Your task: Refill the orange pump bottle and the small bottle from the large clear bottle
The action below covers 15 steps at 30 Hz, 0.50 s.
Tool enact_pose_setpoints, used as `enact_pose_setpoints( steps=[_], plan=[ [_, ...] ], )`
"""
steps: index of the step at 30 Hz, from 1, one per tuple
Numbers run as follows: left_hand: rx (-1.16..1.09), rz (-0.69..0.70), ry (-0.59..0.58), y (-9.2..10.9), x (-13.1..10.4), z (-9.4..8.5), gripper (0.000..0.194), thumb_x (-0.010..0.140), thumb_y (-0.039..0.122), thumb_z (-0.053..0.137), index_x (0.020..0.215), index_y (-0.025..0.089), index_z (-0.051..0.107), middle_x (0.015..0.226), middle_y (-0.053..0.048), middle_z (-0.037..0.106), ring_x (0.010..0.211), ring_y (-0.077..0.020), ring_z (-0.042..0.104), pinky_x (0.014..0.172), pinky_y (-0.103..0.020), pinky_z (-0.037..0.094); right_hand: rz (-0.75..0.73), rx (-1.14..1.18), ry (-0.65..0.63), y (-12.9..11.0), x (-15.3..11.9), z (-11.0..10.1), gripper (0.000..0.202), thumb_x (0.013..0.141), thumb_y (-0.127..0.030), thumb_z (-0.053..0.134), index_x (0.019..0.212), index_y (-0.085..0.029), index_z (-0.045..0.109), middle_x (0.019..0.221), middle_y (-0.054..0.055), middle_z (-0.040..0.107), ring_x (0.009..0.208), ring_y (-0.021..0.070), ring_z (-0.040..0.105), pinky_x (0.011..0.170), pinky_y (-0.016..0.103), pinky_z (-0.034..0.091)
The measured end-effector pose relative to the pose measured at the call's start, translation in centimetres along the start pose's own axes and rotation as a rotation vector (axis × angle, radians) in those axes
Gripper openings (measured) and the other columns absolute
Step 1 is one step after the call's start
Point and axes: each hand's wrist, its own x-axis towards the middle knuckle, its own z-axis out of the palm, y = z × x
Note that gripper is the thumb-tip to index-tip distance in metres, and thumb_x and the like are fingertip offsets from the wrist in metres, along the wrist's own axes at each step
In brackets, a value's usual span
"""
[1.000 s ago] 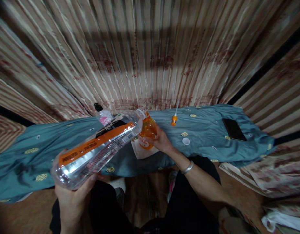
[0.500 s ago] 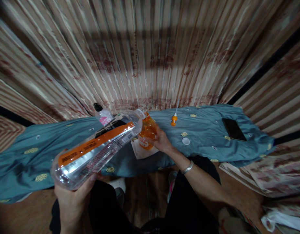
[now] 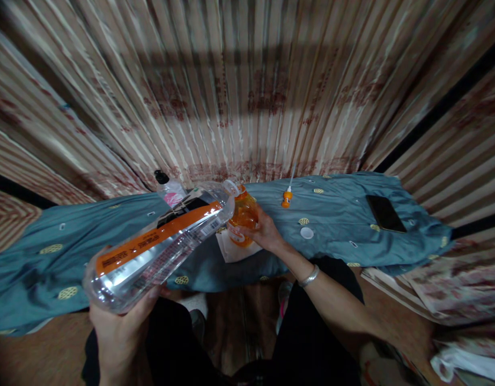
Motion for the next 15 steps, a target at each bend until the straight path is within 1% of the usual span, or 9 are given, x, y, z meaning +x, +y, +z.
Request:
enact_pose_setpoints(
  steps=[4,10,15],
  plan=[
    [-0.002,0.022,-0.002,0.04,0.02,0.08,0.107,0.052,0.037,0.100,0.146,0.017,0.052,0.137,-0.014,0.063,0.121,-0.0294,0.065,0.108,-0.041,0.051,0.001,0.006,-0.010,-0.29,-0.02,0.10,0.088,0.068,-0.053,0.095,0.144,-0.027,0.058,0.136,0.010,0.074,0.127,0.0339,0.071,0.114,0.054,0.056],
    [0.010,0.044,-0.001,0.18,0.12,0.24,0.105,0.053,0.041,0.099,0.145,0.020,0.053,0.135,-0.012,0.064,0.120,-0.0303,0.066,0.110,-0.043,0.051,0.019,-0.020,0.031,-0.33,-0.04,0.05,0.089,0.065,-0.053,0.097,0.142,-0.027,0.060,0.131,0.009,0.077,0.123,0.0328,0.073,0.114,0.053,0.055],
    [0.022,0.004,-0.007,0.22,0.06,0.10,0.107,0.053,0.040,0.099,0.147,0.019,0.051,0.138,-0.014,0.063,0.123,-0.0316,0.065,0.111,-0.044,0.050,0.017,-0.037,0.023,-0.17,-0.06,-0.12,0.087,0.067,-0.051,0.096,0.142,-0.026,0.060,0.134,0.011,0.075,0.125,0.0339,0.072,0.116,0.055,0.054]
  ],
)
